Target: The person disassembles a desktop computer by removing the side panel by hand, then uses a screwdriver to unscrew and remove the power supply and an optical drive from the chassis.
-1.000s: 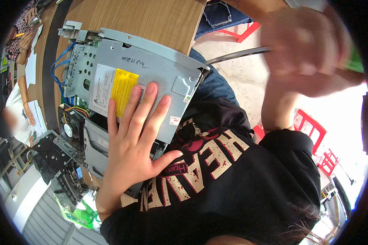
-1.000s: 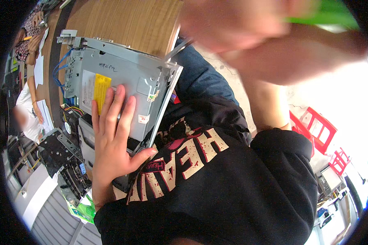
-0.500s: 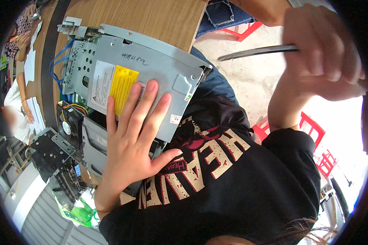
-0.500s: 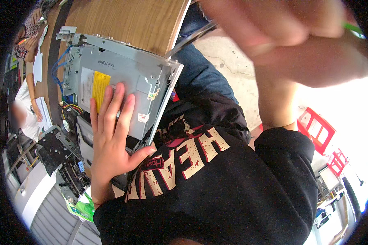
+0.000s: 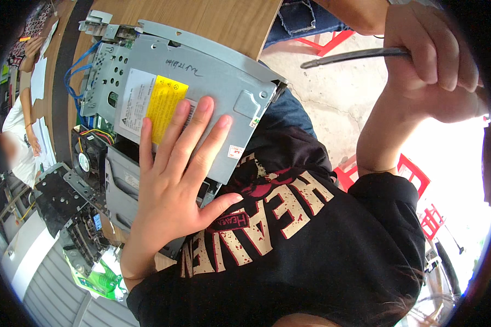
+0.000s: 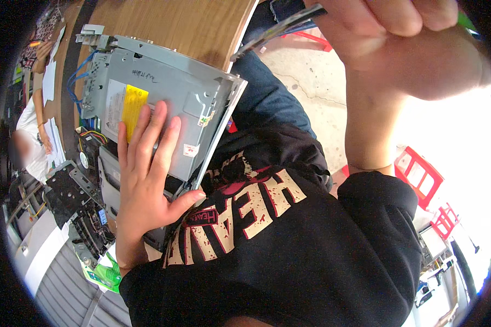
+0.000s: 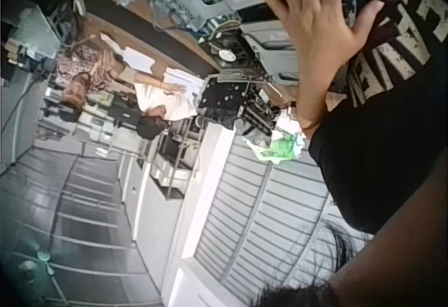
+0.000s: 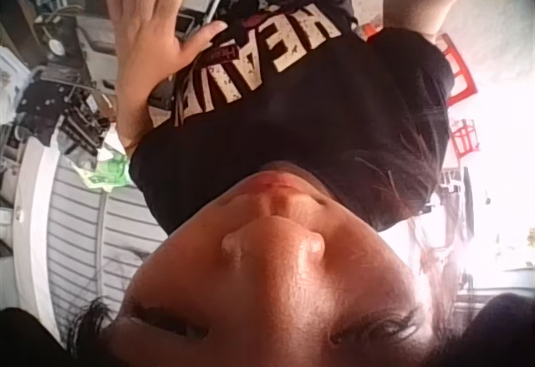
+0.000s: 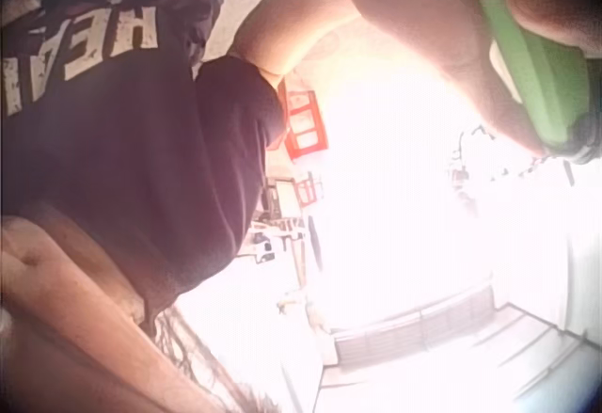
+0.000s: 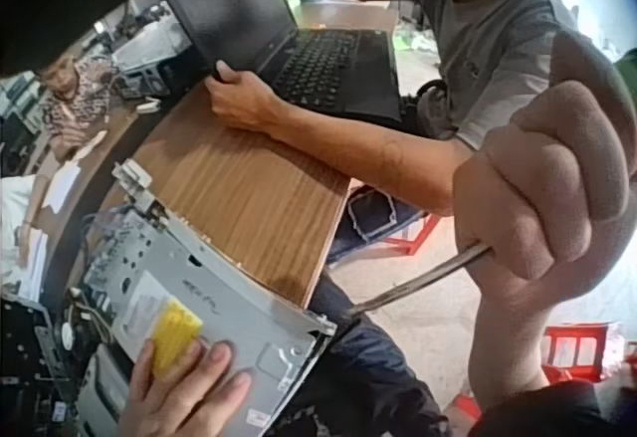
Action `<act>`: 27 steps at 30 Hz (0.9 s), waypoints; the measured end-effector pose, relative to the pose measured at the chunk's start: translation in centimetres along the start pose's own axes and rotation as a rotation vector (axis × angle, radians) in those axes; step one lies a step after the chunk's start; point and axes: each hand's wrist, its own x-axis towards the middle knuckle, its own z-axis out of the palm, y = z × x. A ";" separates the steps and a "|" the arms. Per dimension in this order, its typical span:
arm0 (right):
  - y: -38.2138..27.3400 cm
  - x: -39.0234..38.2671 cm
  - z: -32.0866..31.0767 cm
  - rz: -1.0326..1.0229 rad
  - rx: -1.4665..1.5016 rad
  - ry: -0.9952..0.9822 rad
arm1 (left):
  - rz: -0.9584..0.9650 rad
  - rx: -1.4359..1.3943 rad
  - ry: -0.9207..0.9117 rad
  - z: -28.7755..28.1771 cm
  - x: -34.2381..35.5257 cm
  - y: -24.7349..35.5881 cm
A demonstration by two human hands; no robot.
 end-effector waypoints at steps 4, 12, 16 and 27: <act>0.3 -0.2 -0.1 0.002 -0.008 0.006 | -0.049 -0.063 0.038 0.0 0.2 0.2; 0.3 -0.1 -0.6 -0.005 -0.002 0.017 | -0.056 -0.052 0.032 0.1 0.3 0.2; -0.1 -0.1 -0.7 -0.008 -0.001 0.018 | -0.059 -0.048 0.041 0.0 0.3 0.4; 0.0 -0.4 -1.0 -0.007 0.003 0.022 | -0.013 0.047 -0.014 0.2 0.2 0.0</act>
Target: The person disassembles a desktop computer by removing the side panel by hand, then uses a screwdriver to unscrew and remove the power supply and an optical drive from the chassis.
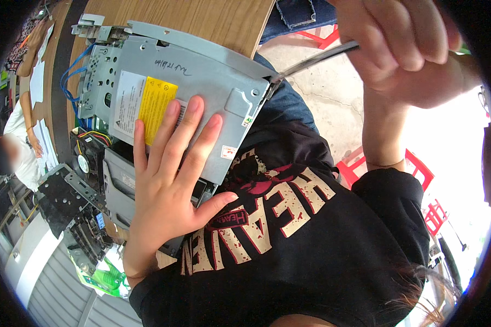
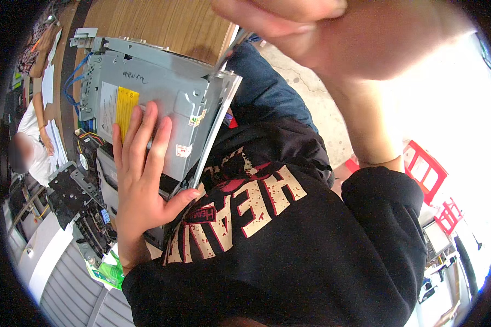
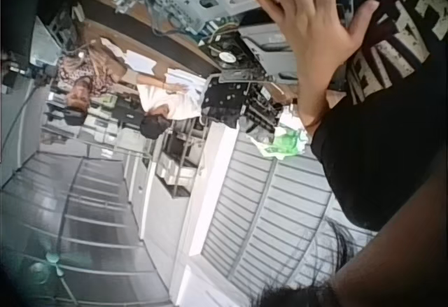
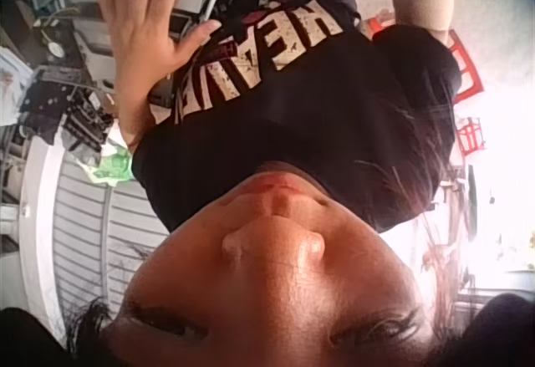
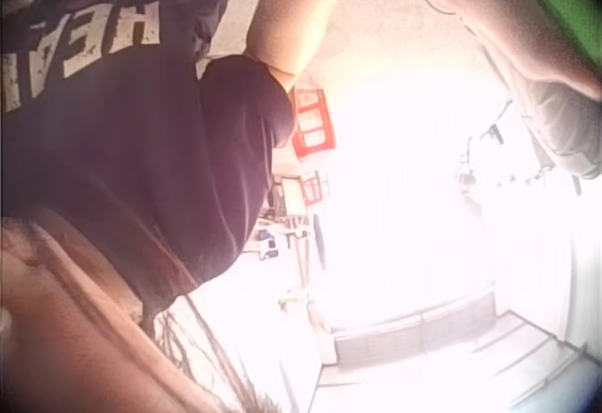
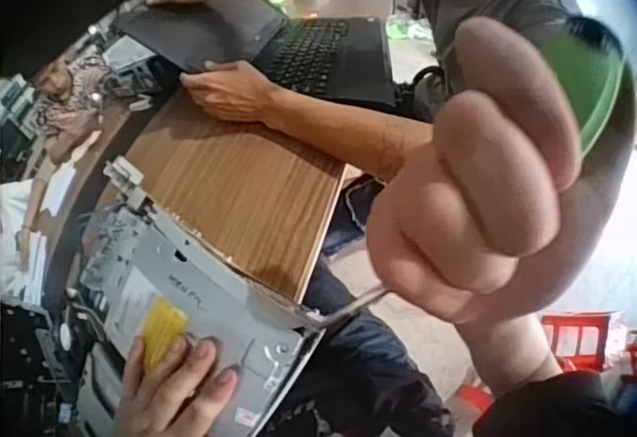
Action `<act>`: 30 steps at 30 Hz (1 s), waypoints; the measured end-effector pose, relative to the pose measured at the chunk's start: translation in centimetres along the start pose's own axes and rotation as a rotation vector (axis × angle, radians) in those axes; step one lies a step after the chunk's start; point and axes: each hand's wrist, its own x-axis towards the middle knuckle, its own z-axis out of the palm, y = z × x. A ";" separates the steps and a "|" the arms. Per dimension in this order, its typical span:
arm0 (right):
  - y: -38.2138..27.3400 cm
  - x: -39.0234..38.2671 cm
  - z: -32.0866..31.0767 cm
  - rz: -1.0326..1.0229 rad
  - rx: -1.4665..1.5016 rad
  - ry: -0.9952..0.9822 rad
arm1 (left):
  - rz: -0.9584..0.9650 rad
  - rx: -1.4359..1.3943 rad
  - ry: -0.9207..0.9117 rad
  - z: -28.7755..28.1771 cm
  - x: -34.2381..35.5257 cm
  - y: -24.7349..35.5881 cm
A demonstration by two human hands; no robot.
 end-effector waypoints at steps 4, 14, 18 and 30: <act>-0.6 0.3 0.0 -0.010 0.001 0.008 | -0.005 0.010 -0.006 -0.1 0.0 0.0; 0.0 0.2 -0.4 0.002 0.000 0.011 | -0.003 0.030 -0.023 -0.1 0.0 0.0; -0.2 0.3 -0.5 -0.001 0.000 0.014 | -0.002 0.024 -0.029 -0.3 0.0 0.1; -0.3 0.0 -0.5 -0.001 -0.008 0.025 | -0.008 0.016 -0.024 -0.3 0.2 0.3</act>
